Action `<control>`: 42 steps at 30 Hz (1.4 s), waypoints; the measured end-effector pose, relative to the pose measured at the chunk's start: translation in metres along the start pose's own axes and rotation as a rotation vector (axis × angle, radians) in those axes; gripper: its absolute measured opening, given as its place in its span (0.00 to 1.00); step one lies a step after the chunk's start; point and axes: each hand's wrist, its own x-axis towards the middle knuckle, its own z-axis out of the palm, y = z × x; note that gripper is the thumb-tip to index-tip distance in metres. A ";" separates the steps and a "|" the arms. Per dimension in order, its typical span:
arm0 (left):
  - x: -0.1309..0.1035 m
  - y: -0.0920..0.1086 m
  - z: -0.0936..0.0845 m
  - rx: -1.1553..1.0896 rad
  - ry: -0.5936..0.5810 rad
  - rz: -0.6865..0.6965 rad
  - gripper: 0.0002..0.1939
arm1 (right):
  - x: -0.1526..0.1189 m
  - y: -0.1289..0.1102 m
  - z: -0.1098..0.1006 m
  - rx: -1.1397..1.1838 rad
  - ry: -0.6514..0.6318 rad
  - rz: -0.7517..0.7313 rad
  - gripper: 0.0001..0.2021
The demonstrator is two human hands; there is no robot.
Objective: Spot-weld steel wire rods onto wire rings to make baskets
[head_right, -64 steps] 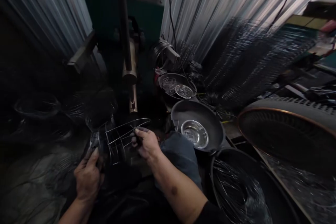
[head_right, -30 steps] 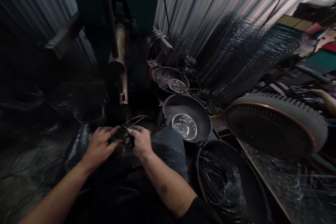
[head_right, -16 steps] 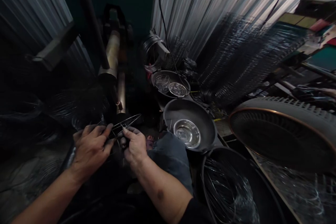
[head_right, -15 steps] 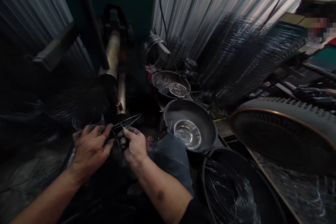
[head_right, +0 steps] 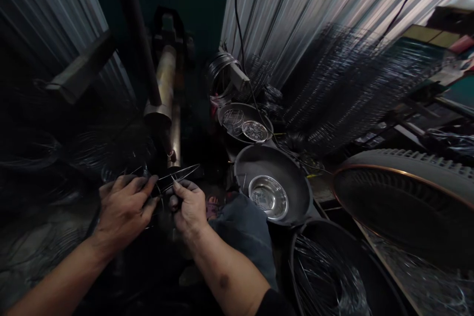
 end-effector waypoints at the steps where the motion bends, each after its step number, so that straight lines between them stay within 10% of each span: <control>1: 0.001 -0.001 0.000 -0.001 0.001 0.001 0.17 | 0.001 0.000 0.001 -0.002 0.005 -0.004 0.14; 24: 0.054 -0.025 -0.014 -0.053 -0.255 -0.063 0.17 | 0.024 -0.015 0.039 0.036 0.056 -0.076 0.07; 42: 0.074 -0.035 -0.021 -0.065 -0.427 -0.091 0.15 | 0.001 0.010 0.018 -0.260 -0.094 -0.093 0.14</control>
